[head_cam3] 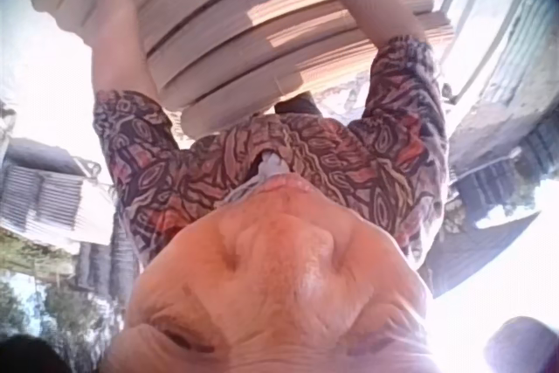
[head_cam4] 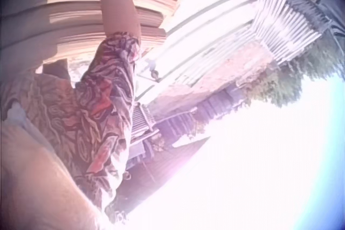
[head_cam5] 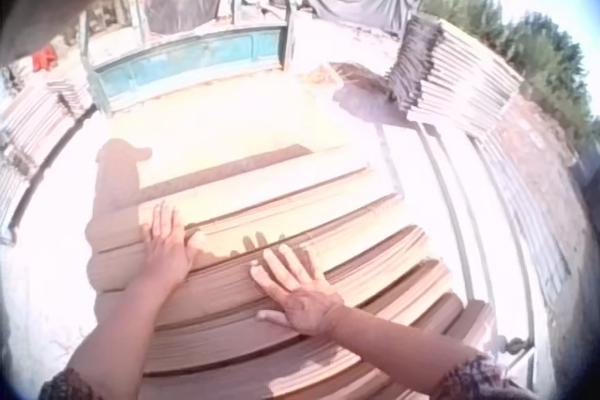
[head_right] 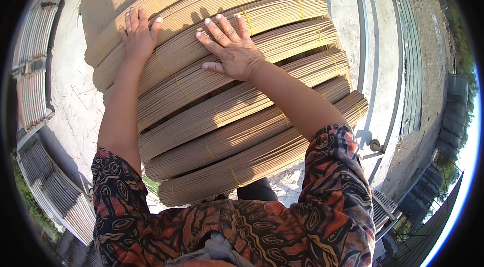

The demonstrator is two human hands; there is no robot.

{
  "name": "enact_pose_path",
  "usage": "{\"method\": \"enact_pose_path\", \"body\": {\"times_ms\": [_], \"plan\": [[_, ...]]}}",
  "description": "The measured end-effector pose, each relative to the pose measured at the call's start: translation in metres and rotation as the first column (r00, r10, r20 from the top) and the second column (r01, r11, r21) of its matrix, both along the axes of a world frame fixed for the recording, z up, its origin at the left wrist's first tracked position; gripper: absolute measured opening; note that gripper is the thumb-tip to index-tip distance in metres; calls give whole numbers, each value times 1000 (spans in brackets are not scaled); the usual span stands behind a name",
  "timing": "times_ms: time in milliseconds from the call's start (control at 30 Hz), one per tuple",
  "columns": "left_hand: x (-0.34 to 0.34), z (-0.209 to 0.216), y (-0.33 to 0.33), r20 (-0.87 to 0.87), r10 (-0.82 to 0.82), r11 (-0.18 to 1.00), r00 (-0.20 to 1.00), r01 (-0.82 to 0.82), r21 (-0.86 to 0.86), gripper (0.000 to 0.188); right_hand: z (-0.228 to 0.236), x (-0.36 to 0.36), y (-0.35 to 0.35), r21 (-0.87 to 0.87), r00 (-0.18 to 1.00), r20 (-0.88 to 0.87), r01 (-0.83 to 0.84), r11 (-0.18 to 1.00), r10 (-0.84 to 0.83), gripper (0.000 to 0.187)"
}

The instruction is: The person gathers thin wooden sticks, aligns them into bundles, and secures each bundle with a yellow rubber band. The person repeatedly picks up sticks, aligns them, and ties them before placing the finished bundles onto a nearby rack.

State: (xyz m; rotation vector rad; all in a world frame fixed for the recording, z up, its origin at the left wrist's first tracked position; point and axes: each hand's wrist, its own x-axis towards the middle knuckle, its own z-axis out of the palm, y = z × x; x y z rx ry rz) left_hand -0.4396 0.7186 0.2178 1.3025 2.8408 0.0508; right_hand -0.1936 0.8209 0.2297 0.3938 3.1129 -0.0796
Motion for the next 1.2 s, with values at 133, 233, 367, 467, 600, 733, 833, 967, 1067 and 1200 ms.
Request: {"method": "enact_pose_path", "body": {"times_ms": [133,233,367,467,600,733,833,967,1067,1200], "plan": [[21,1,-23,-2,-81,991,997,80,111,72,4,-17,4,-5,998,53,35,999,-35,69],[84,4,-61,-50,-258,959,965,262,109,72,1,-16,6,5,999,27,37,999,-38,69],[103,7,-61,-26,-248,968,968,247,-34,71,2,-4,0,68,999,11,29,997,-30,73],[100,9,-60,-6,-272,962,962,271,-14,71,17,38,-27,-160,993,-107,-74,984,57,74],[101,4,-61,-33,-296,952,955,297,73,69,-14,83,-53,-91,968,-66,-248,964,243,73],[117,12,-78,-57,-358,923,932,363,125,69,-10,57,-36,1,974,-146,-174,985,173,74],[153,19,-117,37,-535,824,844,512,241,69,-7,51,-34,-9,983,-97,-160,987,159,72],[161,10,-130,108,-602,799,791,596,82,75,-1,60,-39,-217,966,-196,-212,953,170,79],[159,8,-127,95,-614,789,783,609,77,76,20,86,-48,-389,946,-82,-319,864,313,90],[160,7,-127,103,-615,788,782,606,111,74,41,115,-56,-396,831,273,-363,844,485,99]]}}
